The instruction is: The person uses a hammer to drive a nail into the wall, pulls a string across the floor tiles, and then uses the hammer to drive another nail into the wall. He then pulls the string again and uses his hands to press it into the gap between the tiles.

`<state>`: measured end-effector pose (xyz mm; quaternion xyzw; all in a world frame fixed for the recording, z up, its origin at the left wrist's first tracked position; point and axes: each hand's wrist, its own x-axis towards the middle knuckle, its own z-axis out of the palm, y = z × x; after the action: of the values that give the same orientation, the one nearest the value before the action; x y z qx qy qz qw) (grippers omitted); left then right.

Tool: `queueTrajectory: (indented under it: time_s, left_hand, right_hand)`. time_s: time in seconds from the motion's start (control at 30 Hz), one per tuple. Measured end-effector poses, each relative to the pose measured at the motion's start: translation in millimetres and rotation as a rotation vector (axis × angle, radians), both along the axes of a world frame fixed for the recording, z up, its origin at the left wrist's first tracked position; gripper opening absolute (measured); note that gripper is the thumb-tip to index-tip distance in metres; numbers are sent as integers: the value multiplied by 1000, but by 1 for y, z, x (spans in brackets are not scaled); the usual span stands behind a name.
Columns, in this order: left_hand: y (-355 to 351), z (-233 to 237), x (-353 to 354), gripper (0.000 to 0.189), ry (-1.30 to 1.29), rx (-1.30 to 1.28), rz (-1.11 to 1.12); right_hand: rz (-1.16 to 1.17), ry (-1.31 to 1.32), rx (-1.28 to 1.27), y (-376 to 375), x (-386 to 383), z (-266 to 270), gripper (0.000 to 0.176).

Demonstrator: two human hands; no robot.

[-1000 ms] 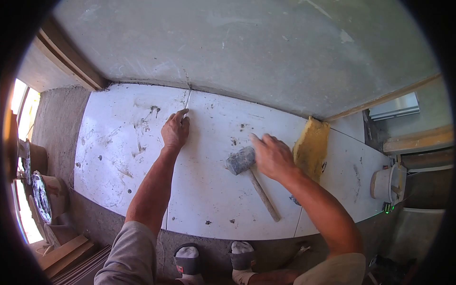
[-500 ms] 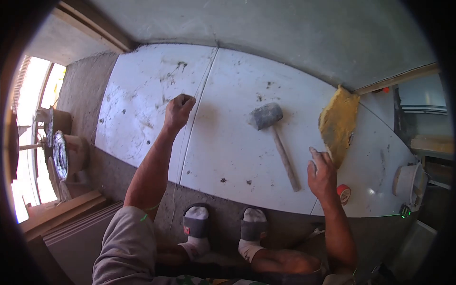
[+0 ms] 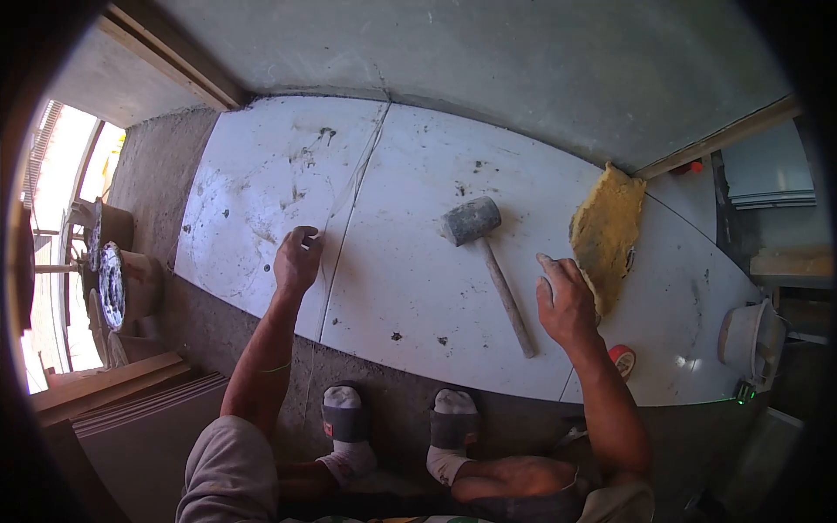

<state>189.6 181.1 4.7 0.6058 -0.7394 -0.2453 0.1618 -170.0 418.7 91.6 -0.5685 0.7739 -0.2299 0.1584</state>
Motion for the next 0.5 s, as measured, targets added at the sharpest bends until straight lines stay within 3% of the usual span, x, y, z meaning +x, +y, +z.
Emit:
queueTrajectory:
  time_s: [0.1,0.3,0.37,0.5]
  left_hand:
    - [-9,-2,-12,29,-43,-107,41]
    - [-61,-9,-74,28,128,-177,-83]
    - [-89,-14,-98,31,79,-378,-135]
    - [-134,-19,-149,35,-23,-422,-168]
  right_hand:
    - [-2,13,-5,11,-4,0,31]
    - [-141,-68,33,54,-11,-1,29]
    - [-160,-48,28,64,-10,-2,28]
    - [-174,-47,27,68,-12,-4,27]
